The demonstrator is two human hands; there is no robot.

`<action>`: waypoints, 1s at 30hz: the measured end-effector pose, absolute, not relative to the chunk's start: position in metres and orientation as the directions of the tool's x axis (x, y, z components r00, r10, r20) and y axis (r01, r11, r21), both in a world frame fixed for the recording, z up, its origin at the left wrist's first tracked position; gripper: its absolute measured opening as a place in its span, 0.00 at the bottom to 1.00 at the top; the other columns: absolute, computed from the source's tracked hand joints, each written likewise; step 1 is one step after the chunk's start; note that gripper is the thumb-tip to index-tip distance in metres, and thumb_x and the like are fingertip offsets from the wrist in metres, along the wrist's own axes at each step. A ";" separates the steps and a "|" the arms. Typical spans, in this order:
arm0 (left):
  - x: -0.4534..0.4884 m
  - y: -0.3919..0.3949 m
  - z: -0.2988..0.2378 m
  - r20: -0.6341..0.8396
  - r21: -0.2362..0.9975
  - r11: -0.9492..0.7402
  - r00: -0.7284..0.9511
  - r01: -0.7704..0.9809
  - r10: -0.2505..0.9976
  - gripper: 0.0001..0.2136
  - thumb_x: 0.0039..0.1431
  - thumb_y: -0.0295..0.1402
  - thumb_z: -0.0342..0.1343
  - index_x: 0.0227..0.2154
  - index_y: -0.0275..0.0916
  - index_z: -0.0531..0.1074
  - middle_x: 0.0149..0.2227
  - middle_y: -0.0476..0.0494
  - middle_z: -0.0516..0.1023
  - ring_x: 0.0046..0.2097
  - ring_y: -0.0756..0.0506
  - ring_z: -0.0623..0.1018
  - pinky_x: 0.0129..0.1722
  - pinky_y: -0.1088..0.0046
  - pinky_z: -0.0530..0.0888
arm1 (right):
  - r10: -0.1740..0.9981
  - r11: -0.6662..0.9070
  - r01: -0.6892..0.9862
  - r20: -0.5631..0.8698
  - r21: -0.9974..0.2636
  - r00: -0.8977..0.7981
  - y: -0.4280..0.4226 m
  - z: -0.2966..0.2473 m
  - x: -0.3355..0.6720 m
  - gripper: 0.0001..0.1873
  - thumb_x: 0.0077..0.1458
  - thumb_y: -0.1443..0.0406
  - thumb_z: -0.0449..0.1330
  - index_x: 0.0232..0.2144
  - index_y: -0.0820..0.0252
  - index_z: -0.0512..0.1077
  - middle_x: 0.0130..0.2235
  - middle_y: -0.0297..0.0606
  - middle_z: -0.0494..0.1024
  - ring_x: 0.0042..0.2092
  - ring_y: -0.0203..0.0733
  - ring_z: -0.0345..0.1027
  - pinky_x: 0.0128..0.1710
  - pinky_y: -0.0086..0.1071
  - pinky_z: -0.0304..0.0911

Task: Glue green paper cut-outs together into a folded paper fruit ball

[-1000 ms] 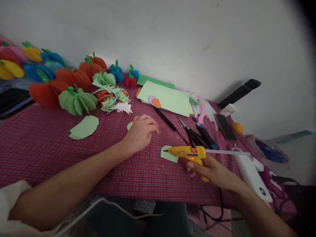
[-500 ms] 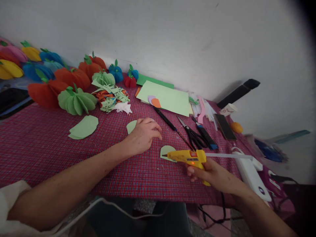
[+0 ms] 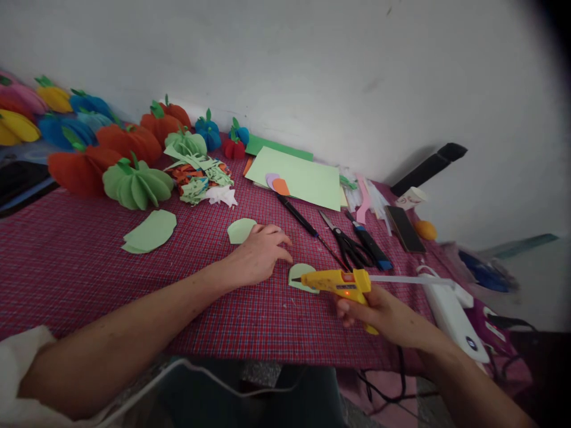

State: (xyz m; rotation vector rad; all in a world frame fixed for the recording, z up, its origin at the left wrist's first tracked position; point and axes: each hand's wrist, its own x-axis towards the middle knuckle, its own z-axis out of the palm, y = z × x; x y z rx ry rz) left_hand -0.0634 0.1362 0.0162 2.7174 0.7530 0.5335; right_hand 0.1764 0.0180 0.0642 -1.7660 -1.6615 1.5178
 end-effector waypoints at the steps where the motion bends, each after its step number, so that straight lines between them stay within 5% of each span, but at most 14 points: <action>1: -0.063 0.136 0.016 0.276 0.351 -0.826 0.794 0.442 0.542 0.17 0.49 0.19 0.50 0.34 0.48 0.76 0.45 0.49 0.73 0.49 0.43 0.64 0.45 0.61 0.56 | 0.852 -0.292 0.555 -0.476 -0.778 -0.218 0.019 0.063 0.177 0.18 0.53 0.53 0.55 0.40 0.60 0.67 0.32 0.35 0.70 0.31 0.35 0.66 0.32 0.29 0.66; 22: -0.061 0.138 0.010 0.265 0.393 -0.809 0.788 0.437 0.555 0.18 0.48 0.18 0.49 0.32 0.48 0.76 0.45 0.51 0.74 0.49 0.44 0.65 0.45 0.60 0.57 | 0.863 -0.284 0.568 -0.465 -0.772 -0.200 0.031 0.063 0.177 0.19 0.53 0.51 0.53 0.30 0.62 0.66 0.28 0.34 0.69 0.27 0.32 0.63 0.27 0.26 0.61; 28: -0.062 0.107 0.039 0.246 0.189 -0.812 0.774 0.553 0.584 0.08 0.52 0.26 0.49 0.28 0.37 0.74 0.29 0.43 0.73 0.38 0.43 0.69 0.38 0.62 0.62 | 0.866 -0.294 0.596 -0.472 -0.747 -0.164 0.031 0.062 0.181 0.20 0.53 0.50 0.53 0.30 0.63 0.68 0.25 0.33 0.70 0.25 0.32 0.63 0.22 0.24 0.57; 30: -0.059 0.080 0.044 0.246 0.121 -0.825 0.788 0.552 0.564 0.10 0.54 0.30 0.49 0.36 0.34 0.73 0.29 0.43 0.73 0.33 0.45 0.69 0.34 0.64 0.65 | 0.871 -0.284 0.588 -0.460 -0.757 -0.172 0.030 0.060 0.184 0.20 0.53 0.51 0.53 0.30 0.63 0.68 0.26 0.34 0.71 0.26 0.32 0.64 0.23 0.24 0.58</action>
